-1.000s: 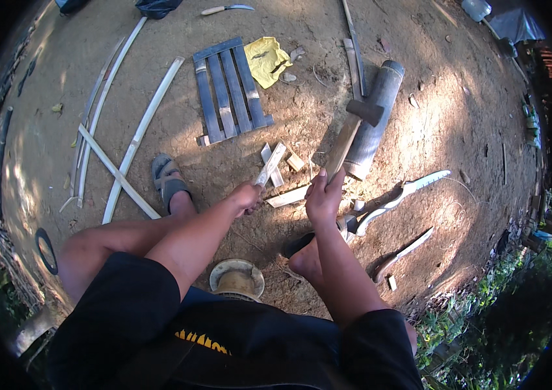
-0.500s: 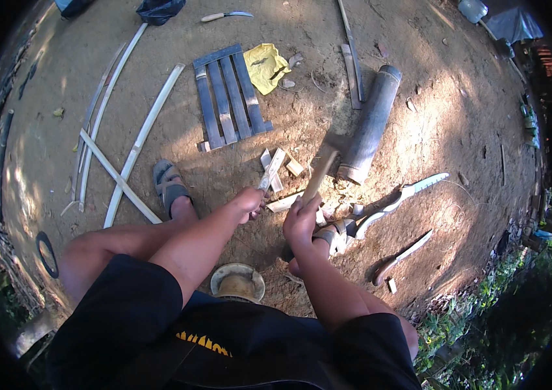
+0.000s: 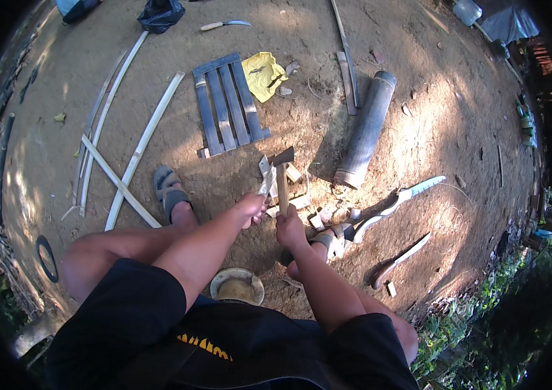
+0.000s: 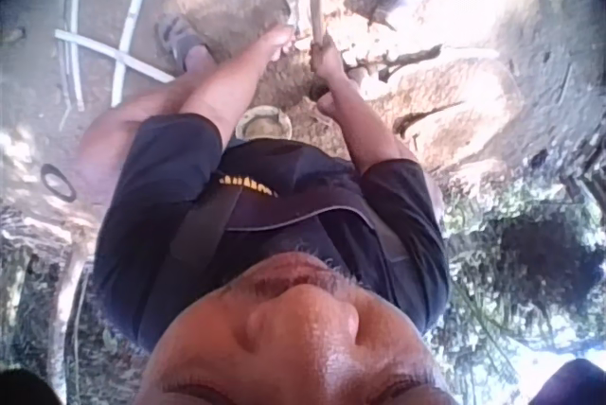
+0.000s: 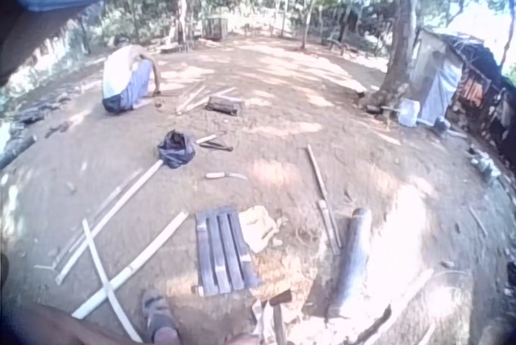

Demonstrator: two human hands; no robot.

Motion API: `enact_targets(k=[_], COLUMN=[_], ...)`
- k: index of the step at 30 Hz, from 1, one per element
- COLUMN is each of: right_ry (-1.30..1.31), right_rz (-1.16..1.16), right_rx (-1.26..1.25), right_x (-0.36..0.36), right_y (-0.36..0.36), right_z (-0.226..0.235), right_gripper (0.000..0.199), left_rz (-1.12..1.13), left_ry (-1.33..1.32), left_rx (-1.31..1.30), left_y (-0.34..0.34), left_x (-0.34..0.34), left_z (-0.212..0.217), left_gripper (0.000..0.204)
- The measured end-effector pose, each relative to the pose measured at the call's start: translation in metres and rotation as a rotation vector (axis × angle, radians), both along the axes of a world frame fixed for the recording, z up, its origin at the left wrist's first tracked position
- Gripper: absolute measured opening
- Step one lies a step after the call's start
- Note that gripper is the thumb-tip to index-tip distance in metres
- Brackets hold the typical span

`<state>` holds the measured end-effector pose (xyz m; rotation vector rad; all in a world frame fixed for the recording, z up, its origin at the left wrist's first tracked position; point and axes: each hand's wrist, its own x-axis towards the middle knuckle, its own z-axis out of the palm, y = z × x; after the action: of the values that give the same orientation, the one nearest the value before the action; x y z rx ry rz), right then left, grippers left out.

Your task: The person aligns wood slats on a frame and secures them by hammering with the side of a hatchet, then uses pliers to pull a wire or fastener.

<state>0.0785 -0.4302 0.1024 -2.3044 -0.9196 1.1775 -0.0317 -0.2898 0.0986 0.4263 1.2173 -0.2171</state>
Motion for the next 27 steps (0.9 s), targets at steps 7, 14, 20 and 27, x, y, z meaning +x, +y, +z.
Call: enact_targets(k=[7, 14, 20, 27], right_ry=[0.194, -0.137, -0.163, -0.151], right_rz=[-0.624, -0.078, -0.256, -0.11], right_rx=[0.41, 0.053, 0.236, 0.097], right_x=[0.01, 0.013, 0.001, 0.028], right_y=[0.053, 0.026, 0.044, 0.035], right_z=[0.062, 0.053, 0.076, 0.071], right_gripper=[0.017, 0.026, 0.03, 0.022], left_rz=[-0.036, -0.048, -0.014, -0.087], left_ry=[0.081, 0.088, 0.131, 0.189], left_rx=[0.066, 0.113, 0.115, 0.174], left_y=[0.004, 0.006, -0.001, 0.001], left_x=[-0.013, -0.003, -0.005, -0.003], left_z=[0.001, -0.003, -0.003, -0.002], left_gripper=[0.023, 0.021, 0.021, 0.02])
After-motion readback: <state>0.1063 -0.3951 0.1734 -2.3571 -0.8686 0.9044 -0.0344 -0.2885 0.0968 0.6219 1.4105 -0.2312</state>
